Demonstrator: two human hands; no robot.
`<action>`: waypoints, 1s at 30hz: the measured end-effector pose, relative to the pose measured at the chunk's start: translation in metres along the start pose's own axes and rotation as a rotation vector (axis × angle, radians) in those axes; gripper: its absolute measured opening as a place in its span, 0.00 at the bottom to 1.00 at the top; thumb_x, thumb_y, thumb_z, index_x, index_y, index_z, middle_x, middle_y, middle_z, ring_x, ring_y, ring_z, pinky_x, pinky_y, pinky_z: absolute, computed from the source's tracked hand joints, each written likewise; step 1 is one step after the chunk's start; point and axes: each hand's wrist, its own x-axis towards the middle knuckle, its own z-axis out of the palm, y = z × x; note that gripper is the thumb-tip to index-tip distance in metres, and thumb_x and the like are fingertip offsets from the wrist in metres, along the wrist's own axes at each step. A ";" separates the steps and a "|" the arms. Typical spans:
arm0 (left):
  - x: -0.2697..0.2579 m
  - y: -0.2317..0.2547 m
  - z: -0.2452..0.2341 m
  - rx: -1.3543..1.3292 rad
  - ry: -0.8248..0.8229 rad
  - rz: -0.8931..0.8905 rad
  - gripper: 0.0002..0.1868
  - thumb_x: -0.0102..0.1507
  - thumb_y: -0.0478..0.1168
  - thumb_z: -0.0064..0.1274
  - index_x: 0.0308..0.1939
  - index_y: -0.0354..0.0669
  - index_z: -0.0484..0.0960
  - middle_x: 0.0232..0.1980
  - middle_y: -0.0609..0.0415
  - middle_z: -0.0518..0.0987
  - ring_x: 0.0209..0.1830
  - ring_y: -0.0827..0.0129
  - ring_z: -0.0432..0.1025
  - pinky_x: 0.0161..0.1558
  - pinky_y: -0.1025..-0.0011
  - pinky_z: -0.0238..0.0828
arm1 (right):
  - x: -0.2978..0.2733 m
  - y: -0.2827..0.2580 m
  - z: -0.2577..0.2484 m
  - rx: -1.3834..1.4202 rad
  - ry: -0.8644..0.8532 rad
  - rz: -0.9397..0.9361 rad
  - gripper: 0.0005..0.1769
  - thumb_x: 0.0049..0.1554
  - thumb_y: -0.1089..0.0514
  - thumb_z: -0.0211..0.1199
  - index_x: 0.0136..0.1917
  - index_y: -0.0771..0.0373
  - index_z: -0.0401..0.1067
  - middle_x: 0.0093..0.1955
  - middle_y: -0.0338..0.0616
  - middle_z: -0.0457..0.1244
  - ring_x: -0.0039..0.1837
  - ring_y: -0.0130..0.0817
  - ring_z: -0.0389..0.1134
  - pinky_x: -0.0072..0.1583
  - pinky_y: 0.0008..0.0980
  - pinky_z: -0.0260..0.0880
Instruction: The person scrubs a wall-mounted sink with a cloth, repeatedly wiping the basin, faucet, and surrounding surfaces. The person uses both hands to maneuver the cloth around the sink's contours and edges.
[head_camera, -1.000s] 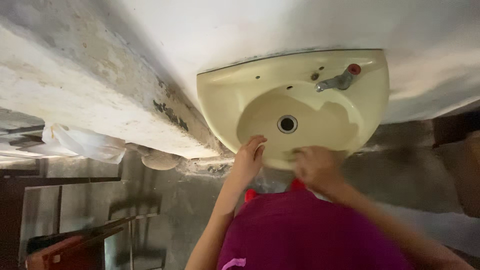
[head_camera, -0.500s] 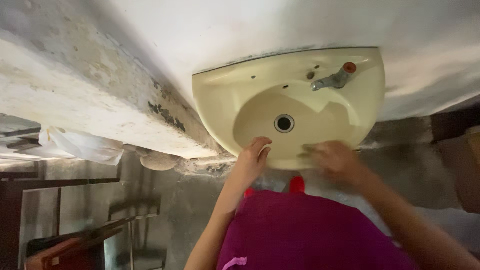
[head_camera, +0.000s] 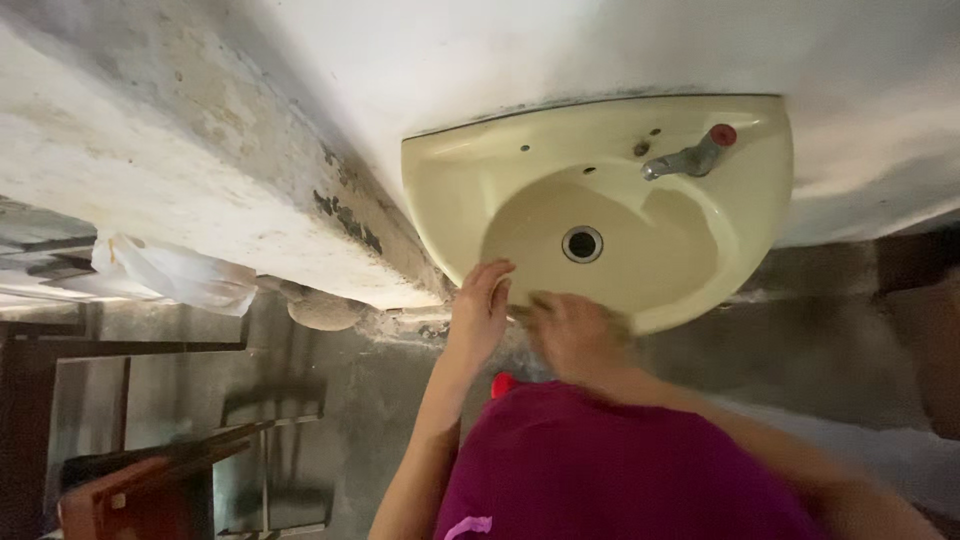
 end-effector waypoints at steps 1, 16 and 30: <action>0.001 0.000 -0.001 0.021 0.013 0.012 0.13 0.67 0.30 0.49 0.55 0.38 0.81 0.60 0.41 0.79 0.60 0.46 0.74 0.59 0.58 0.73 | 0.016 -0.013 0.006 -0.014 -0.017 -0.059 0.22 0.56 0.54 0.61 0.59 0.71 0.73 0.63 0.58 0.63 0.60 0.52 0.65 0.58 0.52 0.68; 0.021 -0.053 -0.008 0.186 0.321 0.021 0.24 0.68 0.24 0.37 0.70 0.28 0.63 0.75 0.30 0.62 0.75 0.39 0.60 0.73 0.48 0.61 | 0.094 0.015 0.024 0.599 -0.169 -0.242 0.30 0.55 0.61 0.66 0.70 0.64 0.68 0.75 0.52 0.56 0.77 0.57 0.52 0.74 0.52 0.54; 0.064 -0.068 0.014 0.303 0.618 0.018 0.29 0.70 0.26 0.38 0.76 0.35 0.57 0.77 0.36 0.61 0.74 0.40 0.60 0.74 0.45 0.55 | 0.205 0.030 0.094 0.311 0.029 -0.220 0.21 0.59 0.57 0.64 0.64 0.63 0.71 0.66 0.49 0.61 0.64 0.51 0.61 0.65 0.46 0.64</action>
